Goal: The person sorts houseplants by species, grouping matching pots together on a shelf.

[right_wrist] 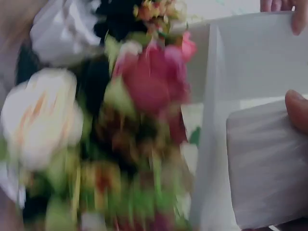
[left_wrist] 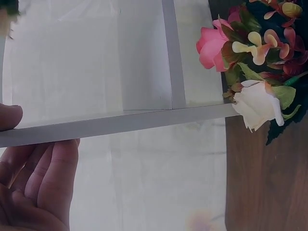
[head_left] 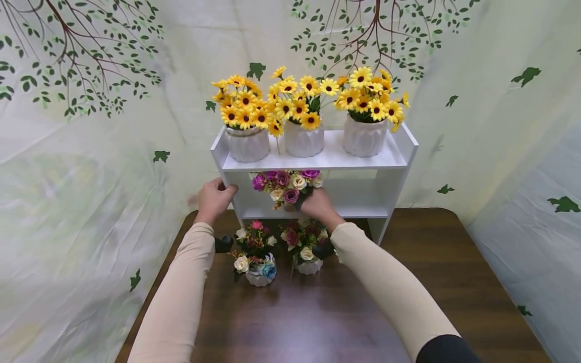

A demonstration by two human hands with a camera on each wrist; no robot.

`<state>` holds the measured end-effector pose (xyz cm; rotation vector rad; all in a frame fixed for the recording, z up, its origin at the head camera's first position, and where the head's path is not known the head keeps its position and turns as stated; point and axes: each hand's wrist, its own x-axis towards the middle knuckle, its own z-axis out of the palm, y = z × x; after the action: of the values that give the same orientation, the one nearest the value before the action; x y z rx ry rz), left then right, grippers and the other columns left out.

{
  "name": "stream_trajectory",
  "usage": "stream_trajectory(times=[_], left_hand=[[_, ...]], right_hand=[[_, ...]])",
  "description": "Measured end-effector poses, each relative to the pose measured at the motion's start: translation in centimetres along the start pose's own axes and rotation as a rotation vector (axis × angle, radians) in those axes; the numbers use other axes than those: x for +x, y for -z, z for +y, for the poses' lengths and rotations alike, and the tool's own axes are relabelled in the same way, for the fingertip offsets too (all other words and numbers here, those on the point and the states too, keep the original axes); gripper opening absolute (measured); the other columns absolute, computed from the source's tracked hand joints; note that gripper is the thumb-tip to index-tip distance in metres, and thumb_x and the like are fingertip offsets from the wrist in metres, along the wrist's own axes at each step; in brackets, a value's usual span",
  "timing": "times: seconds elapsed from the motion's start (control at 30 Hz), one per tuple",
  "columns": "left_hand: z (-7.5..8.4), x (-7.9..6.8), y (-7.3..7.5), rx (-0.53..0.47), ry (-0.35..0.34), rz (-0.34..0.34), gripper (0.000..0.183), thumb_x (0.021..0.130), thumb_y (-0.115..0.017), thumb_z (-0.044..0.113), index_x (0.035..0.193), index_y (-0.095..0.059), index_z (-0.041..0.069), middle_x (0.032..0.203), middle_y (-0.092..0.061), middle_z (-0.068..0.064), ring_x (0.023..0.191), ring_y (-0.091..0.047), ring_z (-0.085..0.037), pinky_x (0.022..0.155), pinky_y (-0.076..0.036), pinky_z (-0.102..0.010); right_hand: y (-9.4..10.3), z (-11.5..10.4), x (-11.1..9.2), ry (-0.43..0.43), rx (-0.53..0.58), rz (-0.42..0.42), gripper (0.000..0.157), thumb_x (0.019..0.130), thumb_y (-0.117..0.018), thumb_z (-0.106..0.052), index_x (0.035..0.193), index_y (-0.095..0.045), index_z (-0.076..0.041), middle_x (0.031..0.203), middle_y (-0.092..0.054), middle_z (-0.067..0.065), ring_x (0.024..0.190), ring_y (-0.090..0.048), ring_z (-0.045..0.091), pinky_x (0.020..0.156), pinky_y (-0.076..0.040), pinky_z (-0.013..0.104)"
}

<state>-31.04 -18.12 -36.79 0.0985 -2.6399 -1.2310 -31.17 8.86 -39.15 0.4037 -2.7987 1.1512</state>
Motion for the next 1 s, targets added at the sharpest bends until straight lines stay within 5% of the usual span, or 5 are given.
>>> stream_trajectory(times=[0.27,0.5,0.7,1.0], left_hand=[[0.0,0.0,-0.3,0.002,0.015,-0.018,0.037,0.090,-0.056,0.023,0.117,-0.068,0.000,0.115,-0.071,-0.023,0.104,-0.066,-0.033,0.079,-0.051,-0.033],[-0.1,0.1,-0.4,-0.041,0.016,-0.011,0.040,0.091,-0.057,0.022,0.121,-0.066,-0.001,0.118,-0.070,-0.024,0.108,-0.066,-0.035,0.090,-0.053,-0.043],[-0.4,0.1,-0.2,-0.011,0.030,0.005,0.040,0.091,-0.057,0.022,0.122,-0.067,-0.001,0.117,-0.071,-0.024,0.107,-0.067,-0.035,0.088,-0.053,-0.043],[-0.2,0.1,-0.4,-0.007,0.026,-0.006,0.040,0.090,-0.056,0.023,0.121,-0.067,-0.001,0.118,-0.070,-0.024,0.109,-0.067,-0.037,0.090,-0.053,-0.045]], right_hand=[[-3.2,-1.2,2.1,-0.109,0.029,0.011,0.091,0.076,-0.081,-0.046,0.151,-0.039,-0.014,0.149,-0.051,0.014,0.128,-0.057,0.033,0.106,-0.046,0.043],[-5.4,-2.5,3.0,-0.282,0.157,0.176,0.101,0.074,-0.083,-0.043,0.150,-0.032,-0.001,0.147,-0.050,0.020,0.129,-0.056,0.037,0.105,-0.047,0.045],[-7.1,-3.7,3.4,-0.296,0.335,0.167,0.109,0.074,-0.084,-0.031,0.155,-0.017,-0.002,0.153,-0.038,0.025,0.139,-0.044,0.037,0.112,-0.041,0.044],[-8.4,-3.5,4.0,-0.283,0.513,0.247,0.095,0.070,-0.087,-0.019,0.145,-0.032,0.000,0.140,-0.050,0.026,0.130,-0.052,0.040,0.112,-0.041,0.043]])
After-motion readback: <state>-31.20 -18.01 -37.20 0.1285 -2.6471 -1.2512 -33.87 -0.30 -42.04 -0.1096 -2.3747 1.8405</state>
